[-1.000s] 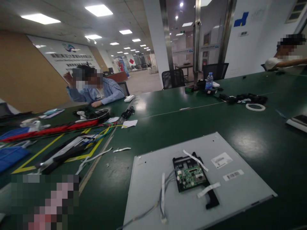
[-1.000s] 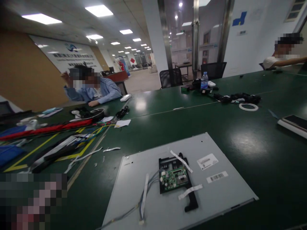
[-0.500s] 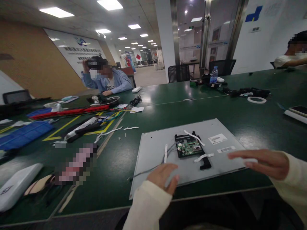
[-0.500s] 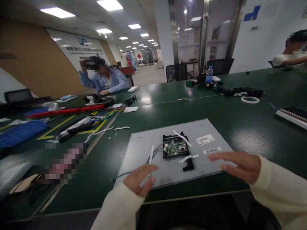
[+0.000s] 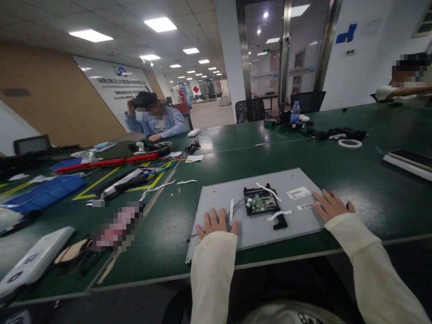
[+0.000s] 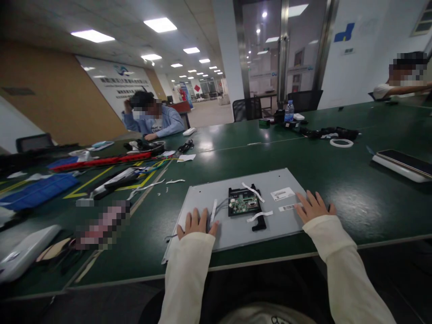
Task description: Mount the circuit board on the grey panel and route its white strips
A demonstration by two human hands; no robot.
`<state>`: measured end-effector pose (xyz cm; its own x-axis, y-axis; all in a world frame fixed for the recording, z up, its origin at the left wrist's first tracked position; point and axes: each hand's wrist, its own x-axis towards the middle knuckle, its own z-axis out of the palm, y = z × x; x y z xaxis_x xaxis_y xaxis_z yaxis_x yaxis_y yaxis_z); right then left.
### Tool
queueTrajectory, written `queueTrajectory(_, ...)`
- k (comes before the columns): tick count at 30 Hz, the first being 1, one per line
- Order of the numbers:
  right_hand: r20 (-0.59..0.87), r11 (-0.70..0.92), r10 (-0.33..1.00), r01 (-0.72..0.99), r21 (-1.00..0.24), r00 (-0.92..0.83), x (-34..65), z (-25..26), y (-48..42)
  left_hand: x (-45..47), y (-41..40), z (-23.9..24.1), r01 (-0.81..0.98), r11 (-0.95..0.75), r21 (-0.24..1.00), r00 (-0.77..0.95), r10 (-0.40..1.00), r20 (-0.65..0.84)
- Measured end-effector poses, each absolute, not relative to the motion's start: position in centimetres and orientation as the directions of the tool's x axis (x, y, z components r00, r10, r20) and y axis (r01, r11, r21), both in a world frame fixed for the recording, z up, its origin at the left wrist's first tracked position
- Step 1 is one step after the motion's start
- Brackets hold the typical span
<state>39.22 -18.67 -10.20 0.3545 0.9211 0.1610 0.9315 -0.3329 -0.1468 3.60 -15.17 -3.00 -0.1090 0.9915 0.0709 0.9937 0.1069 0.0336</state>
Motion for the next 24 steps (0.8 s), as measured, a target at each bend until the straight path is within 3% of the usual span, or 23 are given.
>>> queueTrajectory(7, 0.217, -0.411, 0.876, 0.902, -0.133, 0.431, 39.0, -9.7, -20.9, 4.2, -13.4, -3.0, 0.999, 0.018, 0.04, -0.019, 0.999, 0.035)
queueTrajectory(24, 0.184, -0.447, 0.855, 0.868, -0.214, 0.485, 39.6, -9.7, -21.3, 4.8, -14.4, -2.6, 0.995, 0.105, -0.002, -0.105, 0.994, -0.02)
